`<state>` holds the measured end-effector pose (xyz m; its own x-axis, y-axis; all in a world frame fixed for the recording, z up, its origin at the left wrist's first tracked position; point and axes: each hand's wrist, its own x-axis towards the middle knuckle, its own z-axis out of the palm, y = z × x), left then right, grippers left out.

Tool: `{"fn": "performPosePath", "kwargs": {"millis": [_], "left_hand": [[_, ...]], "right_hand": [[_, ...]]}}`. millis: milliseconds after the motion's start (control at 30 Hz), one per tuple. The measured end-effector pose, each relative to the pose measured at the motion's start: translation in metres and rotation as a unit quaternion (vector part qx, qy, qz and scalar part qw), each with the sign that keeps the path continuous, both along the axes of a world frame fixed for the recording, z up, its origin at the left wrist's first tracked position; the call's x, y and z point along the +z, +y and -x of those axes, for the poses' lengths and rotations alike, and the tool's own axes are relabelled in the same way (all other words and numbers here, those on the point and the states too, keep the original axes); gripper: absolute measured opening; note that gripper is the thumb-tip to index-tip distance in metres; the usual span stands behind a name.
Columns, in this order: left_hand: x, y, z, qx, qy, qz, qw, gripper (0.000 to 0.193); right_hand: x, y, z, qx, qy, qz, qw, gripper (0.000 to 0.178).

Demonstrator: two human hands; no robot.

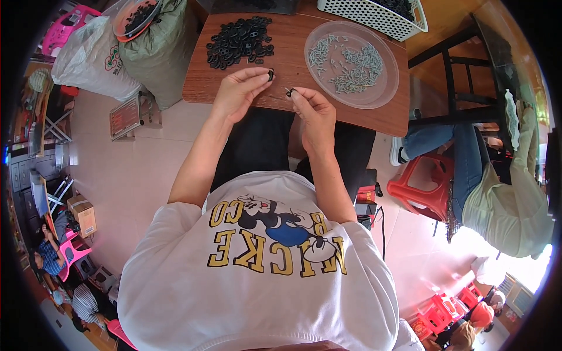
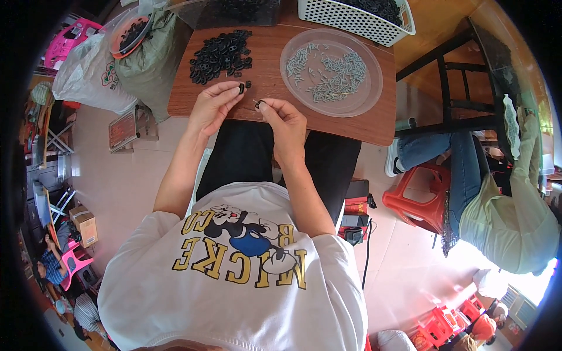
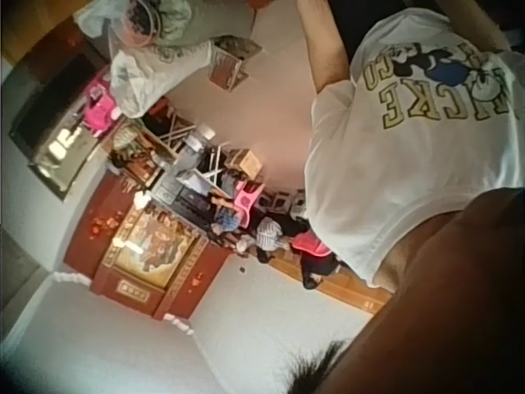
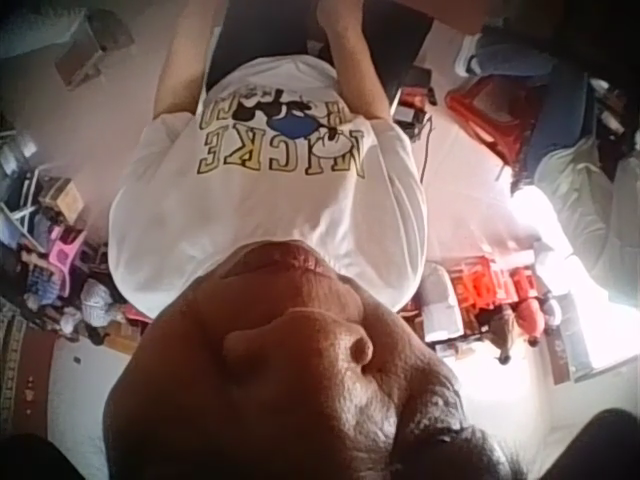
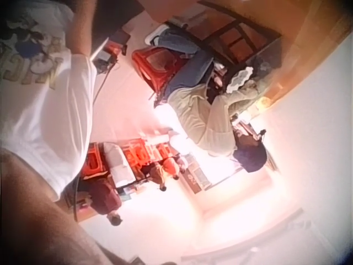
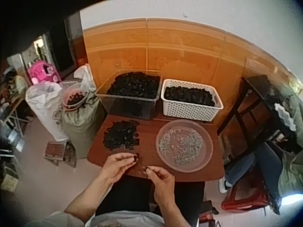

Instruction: The person repeatedly picks up plastic pieces from the table and pins from a tray, inserting the pins into the plastic pieces to assemble them by hand.

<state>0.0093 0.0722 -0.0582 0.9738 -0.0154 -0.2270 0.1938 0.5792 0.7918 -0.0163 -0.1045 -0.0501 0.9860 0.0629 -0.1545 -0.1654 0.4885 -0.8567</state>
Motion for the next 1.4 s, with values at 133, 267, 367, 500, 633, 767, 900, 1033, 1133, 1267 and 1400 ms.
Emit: {"fn": "performPosePath", "kwargs": {"millis": [133,267,367,500,633,767,900,1033,1133,1267,1400], "left_hand": [[0.012,-0.01,0.011,-0.008,-0.015,-0.009,1.0,0.019],[0.017,-0.012,0.02,-0.022,-0.006,-0.027,0.999,0.022],[0.02,-0.014,0.024,-0.029,-0.008,-0.04,0.999,0.024],[0.026,-0.016,0.027,-0.037,-0.042,-0.076,0.996,0.025],[0.024,-0.017,0.026,-0.028,-0.072,-0.103,0.992,0.021],[0.025,-0.019,0.027,-0.022,-0.111,-0.18,0.977,0.019],[0.029,-0.02,0.028,-0.038,-0.139,-0.225,0.963,0.021],[0.031,-0.023,0.032,-0.069,-0.126,-0.25,0.957,0.023],[0.032,-0.023,0.034,-0.084,-0.121,-0.243,0.959,0.025],[0.035,-0.025,0.035,-0.081,-0.097,-0.23,0.965,0.025],[0.035,-0.027,0.036,-0.059,-0.098,-0.198,0.973,0.022]], "right_hand": [[0.002,-0.002,0.0,0.003,-0.013,0.009,1.0,0.014],[0.008,-0.002,0.001,0.002,-0.035,0.054,0.998,0.014],[0.014,-0.002,0.004,-0.002,-0.039,0.087,0.995,0.013],[0.016,-0.003,0.005,0.004,-0.04,0.106,0.994,0.013],[0.015,-0.004,0.005,0.008,-0.045,0.114,0.992,0.013],[0.015,-0.005,0.007,0.002,-0.053,0.131,0.99,0.011],[0.013,-0.005,0.007,0.0,-0.058,0.131,0.99,0.011],[0.01,-0.005,0.007,0.003,-0.057,0.108,0.993,0.014],[0.013,-0.006,0.008,0.008,-0.054,0.117,0.992,0.013],[0.011,-0.005,0.008,0.016,-0.051,0.076,0.996,0.022],[0.015,-0.007,0.009,0.033,-0.065,0.09,0.993,0.033]]}}
